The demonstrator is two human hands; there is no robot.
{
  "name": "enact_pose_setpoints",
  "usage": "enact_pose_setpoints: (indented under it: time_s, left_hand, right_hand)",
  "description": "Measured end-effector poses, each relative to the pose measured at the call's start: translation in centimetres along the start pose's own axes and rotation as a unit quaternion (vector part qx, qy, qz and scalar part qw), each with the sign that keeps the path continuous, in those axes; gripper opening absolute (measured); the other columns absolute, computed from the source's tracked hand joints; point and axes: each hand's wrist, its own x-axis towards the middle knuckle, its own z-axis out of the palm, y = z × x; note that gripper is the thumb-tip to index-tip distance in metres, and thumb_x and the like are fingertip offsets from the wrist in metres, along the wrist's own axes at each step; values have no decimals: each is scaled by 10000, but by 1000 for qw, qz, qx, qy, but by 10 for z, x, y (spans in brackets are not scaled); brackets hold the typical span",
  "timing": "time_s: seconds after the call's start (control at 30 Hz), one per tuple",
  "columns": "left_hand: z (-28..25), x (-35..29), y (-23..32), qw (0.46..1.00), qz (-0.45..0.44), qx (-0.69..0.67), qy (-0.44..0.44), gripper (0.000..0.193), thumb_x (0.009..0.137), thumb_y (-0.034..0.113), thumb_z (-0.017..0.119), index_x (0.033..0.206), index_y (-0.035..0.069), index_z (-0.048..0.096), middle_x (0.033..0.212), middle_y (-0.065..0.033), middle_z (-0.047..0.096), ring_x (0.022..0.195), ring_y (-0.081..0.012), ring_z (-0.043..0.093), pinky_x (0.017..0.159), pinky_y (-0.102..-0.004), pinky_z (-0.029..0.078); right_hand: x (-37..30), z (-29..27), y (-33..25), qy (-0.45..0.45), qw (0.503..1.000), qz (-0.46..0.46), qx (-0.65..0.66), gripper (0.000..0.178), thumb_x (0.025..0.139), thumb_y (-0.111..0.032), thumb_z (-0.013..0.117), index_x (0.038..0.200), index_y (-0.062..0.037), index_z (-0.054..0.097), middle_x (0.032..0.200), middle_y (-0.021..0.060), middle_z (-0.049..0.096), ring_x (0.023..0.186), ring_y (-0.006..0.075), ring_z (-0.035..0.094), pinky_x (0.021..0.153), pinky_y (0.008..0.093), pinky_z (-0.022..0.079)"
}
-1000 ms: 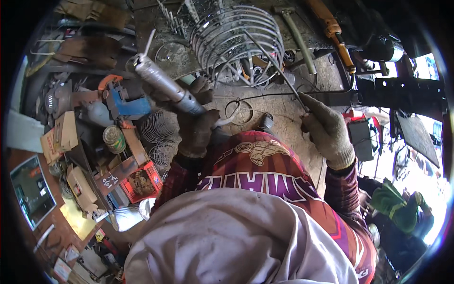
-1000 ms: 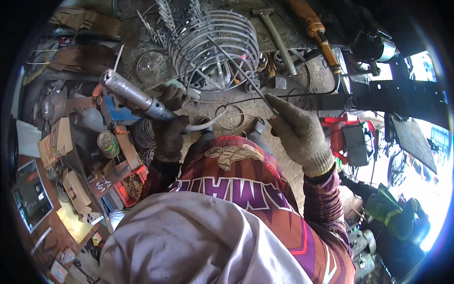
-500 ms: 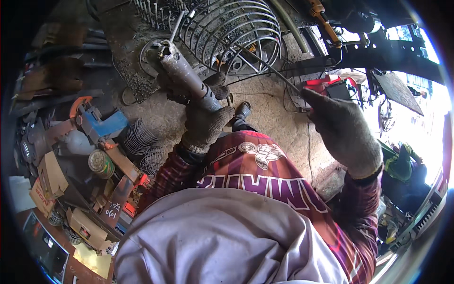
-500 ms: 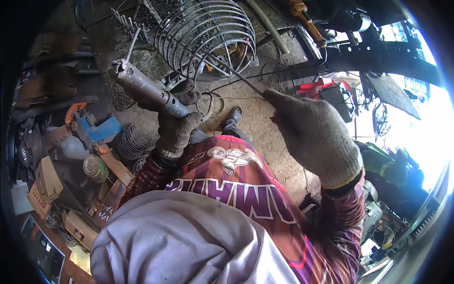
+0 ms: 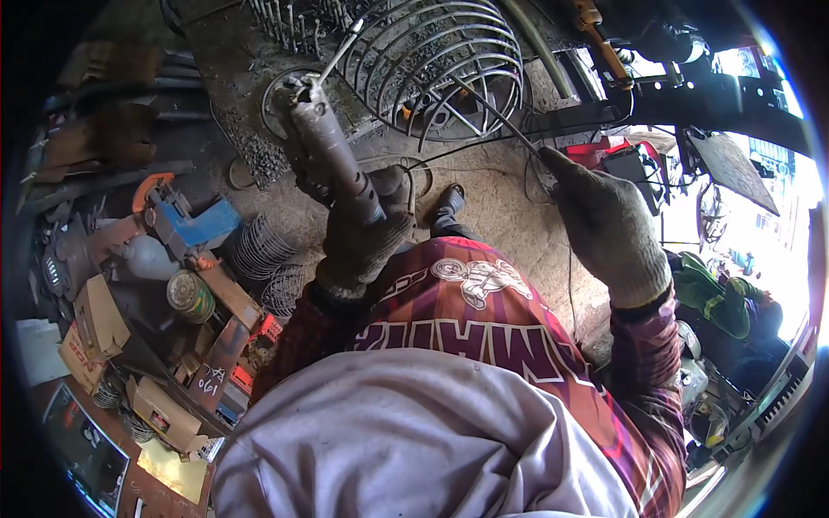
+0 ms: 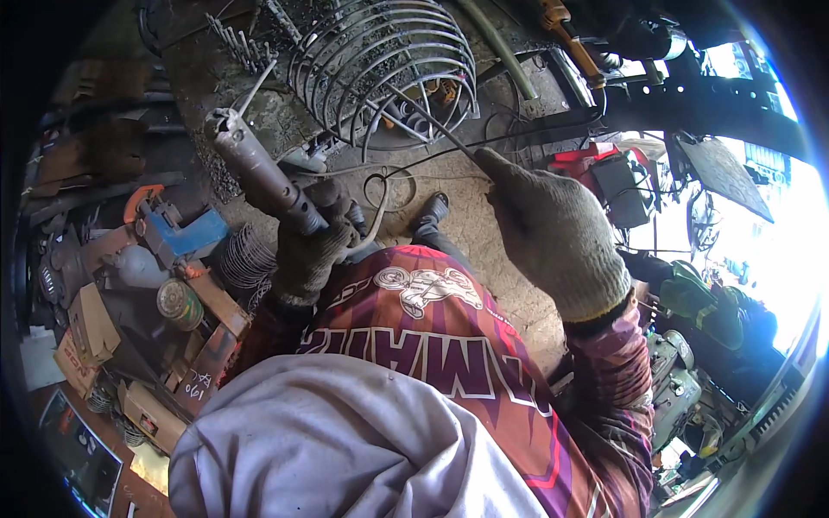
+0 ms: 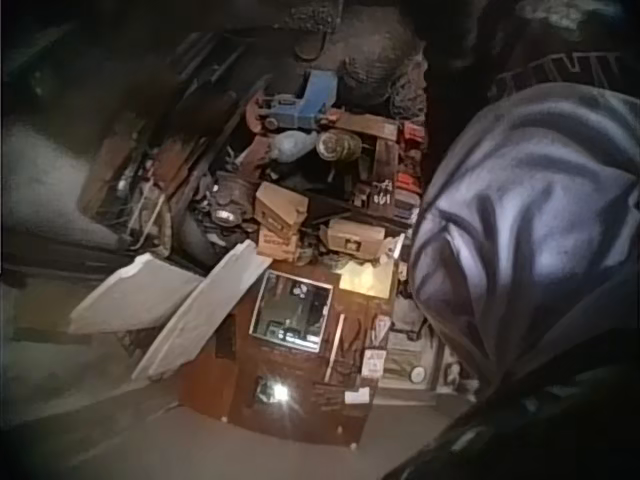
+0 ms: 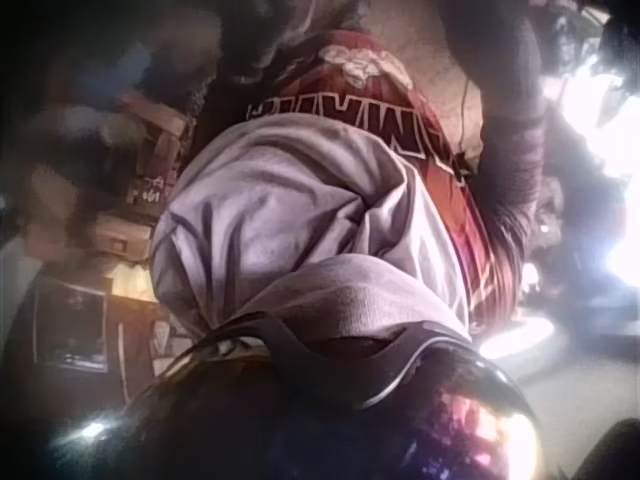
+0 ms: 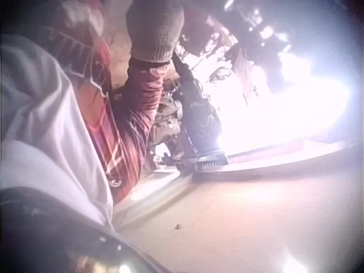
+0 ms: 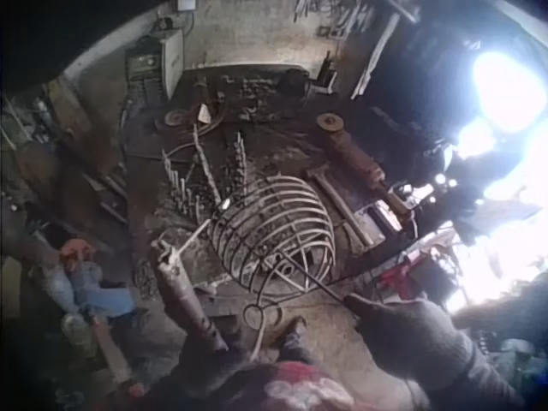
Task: The person uses a welding tool to fuse together parts of a wire frame structure and a metal pipe. They hold the metal parts together by hand or with a tool, apply the welding arc to multiple joints, and tap the metal with a hammer to adjust or secure it.
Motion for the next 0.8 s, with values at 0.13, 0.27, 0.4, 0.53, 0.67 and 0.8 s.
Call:
enact_pose_setpoints:
  time_s: [0.13, 0.27, 0.4, 0.53, 0.67, 0.8]
  left_hand:
    - [-16, -5, 27, 999, -31, 17, -16, 721, 810, 442, 794, 1357, 39, 553, 1222, -129, 624, 1076, -268, 612, 951, -403, 479]
    - [-17, -2, 22, 998, -47, -22, -33, 637, 830, 340, 790, 1348, 47, 562, 1225, -117, 644, 1080, -252, 636, 945, -384, 496]
    - [-9, 3, 26, 998, -9, -65, -23, 576, 832, 186, 786, 1338, 26, 562, 1226, -122, 652, 1083, -241, 650, 949, -366, 510]
    - [-7, 12, 28, 993, -11, -95, -62, 555, 834, 105, 770, 1334, 1, 555, 1239, -125, 646, 1113, -231, 639, 971, -358, 505]
    - [-10, 10, 32, 990, -20, -121, -66, 549, 838, 92, 762, 1337, 0, 551, 1226, -120, 646, 1119, -229, 634, 973, -357, 501]
    - [-12, 11, 15, 992, -23, -104, -68, 527, 831, 107, 769, 1308, 8, 567, 1180, -119, 652, 1089, -234, 640, 944, -367, 509]
  right_hand:
    - [-5, 5, -7, -8, 999, 35, -12, 421, 917, -59, 608, 1338, -55, 601, 939, 234, 694, 824, 371, 701, 714, 393, 546]
    - [-3, -13, -29, -67, 995, 80, 0, 419, 916, -70, 617, 1334, -55, 598, 908, 231, 684, 809, 383, 693, 689, 409, 537]
    - [-13, -8, -34, -61, 995, 71, 27, 407, 920, -85, 619, 1326, -57, 602, 898, 220, 685, 804, 382, 693, 682, 418, 536]
    - [-21, 10, -33, -42, 995, 94, 2, 409, 925, -106, 618, 1334, -90, 606, 900, 204, 693, 811, 366, 700, 683, 416, 547]
    - [-25, 21, -24, -22, 997, 74, 7, 438, 915, -88, 612, 1353, -107, 597, 877, 184, 695, 793, 345, 704, 673, 412, 548]
    - [-26, 32, -10, -11, 998, 58, 28, 463, 900, -64, 613, 1362, -97, 589, 847, 175, 684, 738, 335, 687, 653, 406, 537]
